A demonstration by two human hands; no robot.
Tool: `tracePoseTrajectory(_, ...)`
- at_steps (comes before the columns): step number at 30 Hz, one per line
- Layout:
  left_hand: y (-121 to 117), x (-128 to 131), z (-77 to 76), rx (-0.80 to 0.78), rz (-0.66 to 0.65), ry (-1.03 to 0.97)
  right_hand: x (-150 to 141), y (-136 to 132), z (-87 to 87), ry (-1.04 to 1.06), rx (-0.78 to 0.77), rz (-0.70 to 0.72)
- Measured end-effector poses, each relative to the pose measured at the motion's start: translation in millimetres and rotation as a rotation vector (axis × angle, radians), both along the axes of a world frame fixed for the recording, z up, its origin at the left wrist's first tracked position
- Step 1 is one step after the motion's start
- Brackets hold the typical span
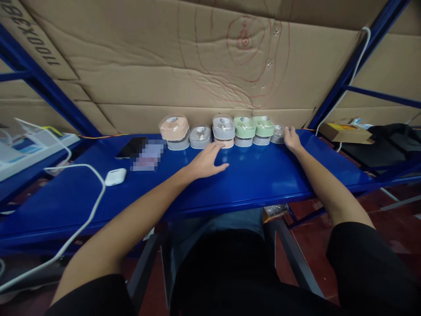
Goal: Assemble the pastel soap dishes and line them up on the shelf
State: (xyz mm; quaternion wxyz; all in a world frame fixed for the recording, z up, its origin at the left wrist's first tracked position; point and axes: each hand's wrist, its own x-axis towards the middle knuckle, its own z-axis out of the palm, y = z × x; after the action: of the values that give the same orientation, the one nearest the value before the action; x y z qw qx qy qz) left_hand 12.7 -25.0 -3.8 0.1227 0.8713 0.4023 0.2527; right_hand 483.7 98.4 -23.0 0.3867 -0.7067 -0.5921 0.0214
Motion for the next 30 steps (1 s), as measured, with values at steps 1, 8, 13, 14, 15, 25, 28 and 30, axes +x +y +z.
tracePoseTrajectory(1, 3.4, -2.3, 1.5, 0.069, 0.04, 0.002, 1.3, 0.1, 0.6, 0.032, -0.015, -0.027)
tracePoseTrajectory(8, 38.9, -24.9, 1.8, 0.144, 0.254, 0.078, -5.3, -4.7, 2.8, 0.115, -0.064, -0.049)
tracePoseTrajectory(13, 37.8, -22.2, 1.8, 0.143, 0.307, 0.184, -3.6, -5.7, 1.6, 0.129, -0.054, -0.038)
tracePoseTrajectory(14, 33.5, -19.2, 3.9, 0.156, 0.324, 0.214, -2.3, -5.3, 1.1, 0.129, -0.048, -0.033)
tracePoseTrajectory(15, 28.1, -15.7, 6.7, 0.168, 0.347, 0.241, -0.8, -4.8, 0.5, 0.129, -0.041, -0.026)
tracePoseTrajectory(25, -25.4, 9.4, 41.7, 0.135, 0.711, 0.351, 5.4, -0.3, -8.3, 0.11, 0.007, 0.034)
tracePoseTrajectory(28, -27.4, 6.0, 47.2, -0.042, 0.741, 0.409, 3.1, 0.4, -7.4, 0.119, 0.012, 0.03)
tracePoseTrajectory(30, -28.1, 3.0, 50.4, -0.115, 0.716, 0.432, 0.7, 0.0, -3.6, 0.125, 0.015, 0.0)
